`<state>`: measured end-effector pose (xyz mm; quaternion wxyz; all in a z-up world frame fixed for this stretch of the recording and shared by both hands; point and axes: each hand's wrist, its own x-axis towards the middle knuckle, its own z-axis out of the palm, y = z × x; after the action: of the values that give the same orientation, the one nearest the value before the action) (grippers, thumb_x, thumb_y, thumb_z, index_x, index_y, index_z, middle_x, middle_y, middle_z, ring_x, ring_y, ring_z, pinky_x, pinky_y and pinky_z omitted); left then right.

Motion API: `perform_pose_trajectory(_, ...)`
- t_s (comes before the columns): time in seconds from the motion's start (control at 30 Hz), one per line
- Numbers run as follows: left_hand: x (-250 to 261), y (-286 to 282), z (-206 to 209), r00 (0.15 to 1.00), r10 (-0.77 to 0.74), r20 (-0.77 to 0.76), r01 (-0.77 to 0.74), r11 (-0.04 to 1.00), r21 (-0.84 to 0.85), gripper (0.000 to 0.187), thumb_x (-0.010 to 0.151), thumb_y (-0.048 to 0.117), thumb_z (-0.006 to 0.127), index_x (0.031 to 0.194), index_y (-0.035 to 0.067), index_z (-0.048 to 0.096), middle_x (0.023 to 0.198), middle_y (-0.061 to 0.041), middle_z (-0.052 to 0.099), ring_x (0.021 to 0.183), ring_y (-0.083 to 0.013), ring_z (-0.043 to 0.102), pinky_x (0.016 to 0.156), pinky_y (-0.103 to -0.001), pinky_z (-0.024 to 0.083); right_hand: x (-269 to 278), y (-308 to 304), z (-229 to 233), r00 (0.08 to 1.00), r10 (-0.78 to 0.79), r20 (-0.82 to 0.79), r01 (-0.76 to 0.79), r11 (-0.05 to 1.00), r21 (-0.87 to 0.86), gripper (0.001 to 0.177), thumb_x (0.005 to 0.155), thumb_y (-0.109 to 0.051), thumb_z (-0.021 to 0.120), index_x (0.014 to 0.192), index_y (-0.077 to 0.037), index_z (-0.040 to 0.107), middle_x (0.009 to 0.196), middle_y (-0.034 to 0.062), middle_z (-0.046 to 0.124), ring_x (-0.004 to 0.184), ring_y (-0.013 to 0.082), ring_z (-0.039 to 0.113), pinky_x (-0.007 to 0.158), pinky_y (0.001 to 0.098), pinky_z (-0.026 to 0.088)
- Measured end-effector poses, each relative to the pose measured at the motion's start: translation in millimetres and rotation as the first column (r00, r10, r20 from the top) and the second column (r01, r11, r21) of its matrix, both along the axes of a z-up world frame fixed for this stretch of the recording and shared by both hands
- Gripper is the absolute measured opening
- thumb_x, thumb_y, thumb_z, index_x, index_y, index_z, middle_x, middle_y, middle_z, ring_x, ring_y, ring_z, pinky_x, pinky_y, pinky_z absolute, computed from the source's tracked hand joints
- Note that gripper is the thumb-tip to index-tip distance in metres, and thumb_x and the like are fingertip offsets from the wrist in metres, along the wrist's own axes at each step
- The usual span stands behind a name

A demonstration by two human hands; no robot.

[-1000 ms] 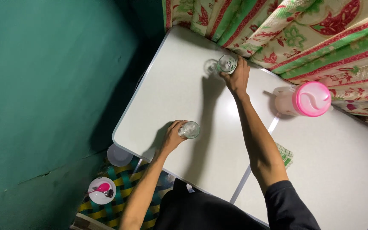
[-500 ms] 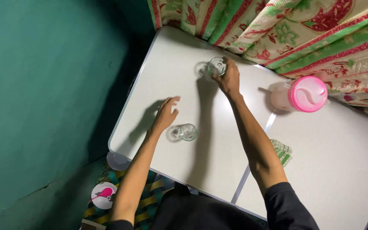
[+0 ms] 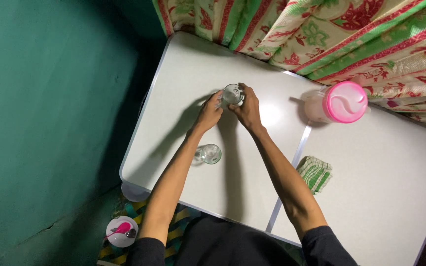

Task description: The person wipes two clear drinking glasses with a green and white striped cloth on a white table. They handle one glass at a time, rotating it while wiping the exterior, then place it back on the table. A pink-lidded pitcher and another glass remain on the table throughout.

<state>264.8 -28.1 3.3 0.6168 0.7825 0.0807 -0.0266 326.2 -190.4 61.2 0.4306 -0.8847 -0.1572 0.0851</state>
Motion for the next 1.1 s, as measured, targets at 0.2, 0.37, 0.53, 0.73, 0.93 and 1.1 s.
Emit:
perform_pose_trajectory(0.2, -3, 1, -4, 1.0, -0.008, -0.017, 0.007, 0.998, -0.056, 0.067, 0.085, -0.008, 0.052, 0.151, 0.007, 0.045, 0.149, -0.026, 0.047, 0.128, -0.0442, 0.054, 0.101, -0.048, 0.054, -1, -3, -5, 1.0, -0.018, -0.014, 0.018, 1.0, -0.009, 0.081, 0.067, -0.008, 0.089, 0.139, -0.001, 0.051, 0.123, 0.0211, 0.058, 0.112, 0.0423, 0.063, 0.086, 0.0418, 0.061)
perform_pose_trajectory(0.37, -4, -2, -16, 1.0, -0.023, 0.004, 0.023, 0.997, -0.075, 0.069, 0.086, -0.009, 0.052, 0.152, 0.007, 0.043, 0.15, -0.027, 0.045, 0.129, -0.0458, 0.052, 0.101, -0.05, 0.053, -6, -4, -1, 1.0, -0.012, -0.009, 0.011, 1.0, -0.022, 0.081, 0.068, -0.008, 0.088, 0.139, -0.001, 0.051, 0.123, 0.0218, 0.058, 0.113, 0.043, 0.062, 0.084, 0.0423, 0.062)
perform_pose_trajectory(0.53, -14, 7, 5, 0.999, -0.038, 0.015, 0.039, 0.994, -0.098, 0.07, 0.087, -0.008, 0.05, 0.155, 0.005, 0.037, 0.152, -0.029, 0.041, 0.131, -0.0478, 0.05, 0.104, -0.053, 0.05, -12, 0, 24, 0.999, -0.019, -0.039, 0.017, 0.999, -0.031, 0.085, 0.071, -0.007, 0.087, 0.145, 0.001, 0.046, 0.131, 0.0248, 0.057, 0.119, 0.0439, 0.06, 0.091, 0.045, 0.061)
perform_pose_trajectory(0.73, -78, 42, -9, 0.999, -0.047, -0.002, 0.047, 0.999, -0.008, 0.056, 0.087, -0.015, 0.047, 0.139, 0.001, 0.056, 0.131, -0.025, 0.059, 0.115, -0.0431, 0.064, 0.094, -0.048, 0.055, -70, -30, 22, 0.981, -0.116, -0.157, 0.114, 0.993, -0.022, 0.059, 0.09, -0.007, 0.067, 0.144, 0.005, 0.046, 0.136, 0.0241, 0.056, 0.121, 0.0409, 0.061, 0.096, 0.0474, 0.058)
perform_pose_trajectory(0.93, -154, 45, -2, 0.981, -0.17, -0.098, 0.173, 0.984, 0.031, 0.067, 0.071, -0.014, 0.068, 0.134, 0.009, 0.065, 0.123, -0.018, 0.064, 0.109, -0.0403, 0.068, 0.092, -0.043, 0.057, -148, -44, 10, 0.894, 0.292, -0.34, -0.313, 0.95, -0.005, 0.064, 0.077, -0.003, 0.079, 0.138, -0.006, 0.06, 0.123, 0.016, 0.067, 0.112, 0.0386, 0.067, 0.09, 0.0466, 0.059)
perform_pose_trajectory(1.1, -167, 29, -8, 0.994, -0.103, -0.043, 0.106, 0.991, 0.08, 0.068, 0.066, -0.013, 0.08, 0.129, 0.01, 0.068, 0.116, -0.013, 0.069, 0.104, -0.0373, 0.07, 0.087, -0.041, 0.059, -164, -29, 4, 0.913, 0.294, -0.285, -0.315, 0.949, -0.031, 0.063, 0.083, -0.022, 0.083, 0.139, -0.007, 0.058, 0.124, 0.0132, 0.066, 0.114, 0.0324, 0.066, 0.093, 0.043, 0.057)
